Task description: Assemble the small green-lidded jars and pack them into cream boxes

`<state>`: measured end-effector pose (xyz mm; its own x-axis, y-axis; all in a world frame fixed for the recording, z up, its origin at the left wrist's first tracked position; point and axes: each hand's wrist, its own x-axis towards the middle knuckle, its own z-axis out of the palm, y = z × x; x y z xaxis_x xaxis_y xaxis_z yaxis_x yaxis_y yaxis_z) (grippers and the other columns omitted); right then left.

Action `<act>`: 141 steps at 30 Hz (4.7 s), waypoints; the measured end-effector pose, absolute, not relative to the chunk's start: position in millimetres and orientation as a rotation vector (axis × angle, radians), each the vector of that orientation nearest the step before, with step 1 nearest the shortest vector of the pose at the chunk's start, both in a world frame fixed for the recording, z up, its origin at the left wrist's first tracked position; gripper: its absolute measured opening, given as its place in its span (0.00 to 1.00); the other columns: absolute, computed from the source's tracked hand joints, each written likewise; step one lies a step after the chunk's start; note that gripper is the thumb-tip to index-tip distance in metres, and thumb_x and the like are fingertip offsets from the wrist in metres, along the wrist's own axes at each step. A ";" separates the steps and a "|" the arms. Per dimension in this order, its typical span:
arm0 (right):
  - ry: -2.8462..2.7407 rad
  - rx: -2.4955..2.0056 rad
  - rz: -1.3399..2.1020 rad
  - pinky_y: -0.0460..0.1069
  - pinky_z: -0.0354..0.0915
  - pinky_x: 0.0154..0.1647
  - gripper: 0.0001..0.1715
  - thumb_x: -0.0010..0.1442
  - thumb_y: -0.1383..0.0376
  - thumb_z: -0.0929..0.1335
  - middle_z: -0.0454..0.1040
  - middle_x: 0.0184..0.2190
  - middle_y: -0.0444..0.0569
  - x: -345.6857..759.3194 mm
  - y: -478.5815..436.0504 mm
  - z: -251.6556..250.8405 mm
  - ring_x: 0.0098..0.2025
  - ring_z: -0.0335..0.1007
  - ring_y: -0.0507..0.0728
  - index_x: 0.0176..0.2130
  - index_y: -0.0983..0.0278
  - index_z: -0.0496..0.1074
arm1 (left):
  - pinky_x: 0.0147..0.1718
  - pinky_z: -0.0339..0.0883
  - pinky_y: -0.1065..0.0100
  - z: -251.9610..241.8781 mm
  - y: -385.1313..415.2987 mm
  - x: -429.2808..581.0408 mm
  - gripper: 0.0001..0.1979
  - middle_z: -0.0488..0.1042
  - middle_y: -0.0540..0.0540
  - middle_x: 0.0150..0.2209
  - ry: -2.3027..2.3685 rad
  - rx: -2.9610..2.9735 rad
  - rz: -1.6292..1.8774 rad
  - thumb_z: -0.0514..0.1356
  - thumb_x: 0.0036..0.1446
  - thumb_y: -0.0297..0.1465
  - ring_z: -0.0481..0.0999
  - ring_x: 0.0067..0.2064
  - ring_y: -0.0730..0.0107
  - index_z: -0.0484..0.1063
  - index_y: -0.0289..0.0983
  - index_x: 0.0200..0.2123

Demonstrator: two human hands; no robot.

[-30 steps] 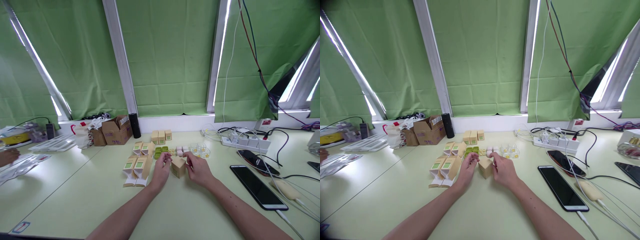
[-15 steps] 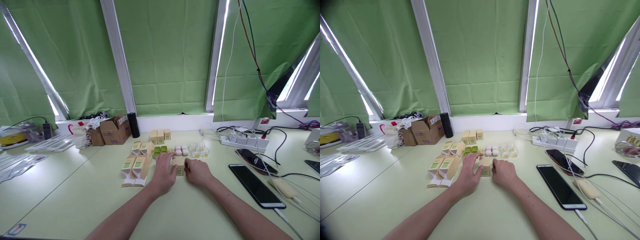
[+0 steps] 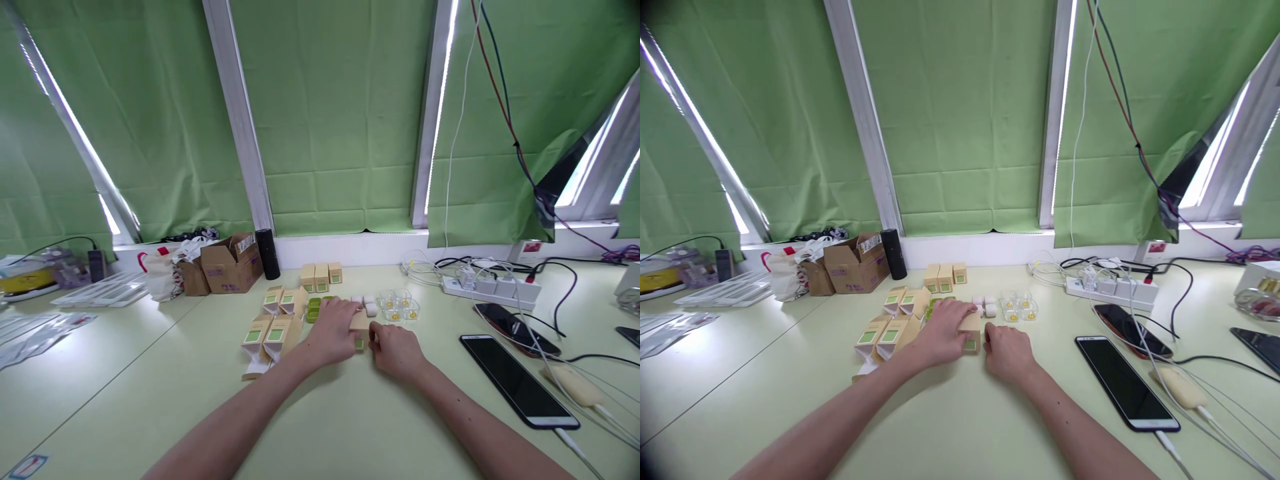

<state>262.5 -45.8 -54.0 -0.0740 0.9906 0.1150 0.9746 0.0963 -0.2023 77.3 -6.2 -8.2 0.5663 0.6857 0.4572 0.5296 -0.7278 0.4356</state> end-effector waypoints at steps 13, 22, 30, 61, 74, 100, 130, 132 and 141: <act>-2.150 -1.962 0.136 0.50 0.53 0.31 0.04 0.66 0.67 0.66 0.82 0.39 0.53 261.8 -44.6 -55.1 0.41 0.79 0.63 0.41 0.60 0.72 | 0.60 0.52 0.51 21.9 118.4 87.3 0.22 0.76 0.40 0.57 1.407 2.754 0.678 0.60 0.59 0.26 0.66 0.58 0.48 0.70 0.41 0.57; -2.167 -1.935 0.103 0.50 0.53 0.31 0.05 0.65 0.66 0.66 0.82 0.39 0.52 263.8 -43.3 -57.1 0.40 0.79 0.63 0.41 0.60 0.72 | 0.59 0.50 0.48 -9.9 149.3 97.3 0.19 0.75 0.38 0.57 1.588 2.768 0.556 0.58 0.62 0.25 0.66 0.58 0.47 0.68 0.40 0.56; -2.171 -1.932 0.100 0.50 0.50 0.30 0.05 0.65 0.67 0.66 0.82 0.39 0.53 264.2 -43.4 -56.3 0.40 0.79 0.62 0.41 0.61 0.72 | 0.57 0.53 0.48 -15.3 137.8 102.5 0.21 0.72 0.33 0.57 1.625 2.895 0.440 0.60 0.56 0.21 0.63 0.60 0.44 0.69 0.36 0.53; -2.200 -1.930 0.071 0.49 0.50 0.30 0.05 0.66 0.66 0.65 0.82 0.40 0.51 263.8 -44.0 -57.6 0.41 0.79 0.62 0.41 0.60 0.71 | 0.57 0.63 0.55 -34.8 111.8 132.0 0.24 0.61 0.27 0.67 1.830 2.627 0.388 0.55 0.60 0.28 0.67 0.62 0.46 0.66 0.28 0.59; -2.196 -1.927 0.074 0.50 0.49 0.30 0.06 0.66 0.66 0.65 0.82 0.40 0.51 264.1 -44.7 -56.2 0.41 0.79 0.62 0.42 0.60 0.72 | 0.59 0.62 0.53 -24.3 110.9 133.7 0.24 0.60 0.28 0.70 1.789 2.517 0.405 0.53 0.63 0.30 0.67 0.65 0.45 0.67 0.29 0.60; -2.148 -1.943 0.113 0.49 0.53 0.32 0.07 0.67 0.63 0.65 0.83 0.41 0.52 257.9 -49.9 -51.7 0.43 0.79 0.62 0.43 0.61 0.73 | 0.48 0.60 0.53 -25.3 8.5 28.0 0.12 0.79 0.37 0.39 1.756 2.835 0.441 0.53 0.64 0.24 0.68 0.50 0.46 0.77 0.39 0.38; -2.155 -1.776 0.207 0.49 0.56 0.36 0.13 0.67 0.62 0.67 0.82 0.42 0.48 248.8 -56.8 -49.3 0.43 0.77 0.59 0.50 0.58 0.75 | 0.48 0.61 0.50 -39.9 1.5 36.9 0.14 0.73 0.38 0.43 1.688 2.878 0.401 0.53 0.63 0.22 0.64 0.51 0.48 0.77 0.40 0.38; -2.131 -1.754 0.197 0.49 0.56 0.36 0.12 0.67 0.63 0.67 0.81 0.42 0.47 249.5 -56.0 -49.9 0.43 0.77 0.58 0.50 0.59 0.75 | 0.47 0.61 0.50 -37.4 -2.6 39.7 0.15 0.74 0.38 0.42 1.644 2.900 0.427 0.52 0.62 0.20 0.64 0.51 0.49 0.77 0.40 0.37; -1.952 -1.564 0.203 0.52 0.66 0.44 0.27 0.62 0.61 0.72 0.75 0.56 0.50 255.8 -46.5 -62.5 0.51 0.73 0.60 0.59 0.57 0.67 | 0.49 0.60 0.52 -28.2 -25.9 55.5 0.13 0.75 0.41 0.39 1.382 2.988 0.591 0.53 0.64 0.21 0.65 0.49 0.53 0.76 0.39 0.36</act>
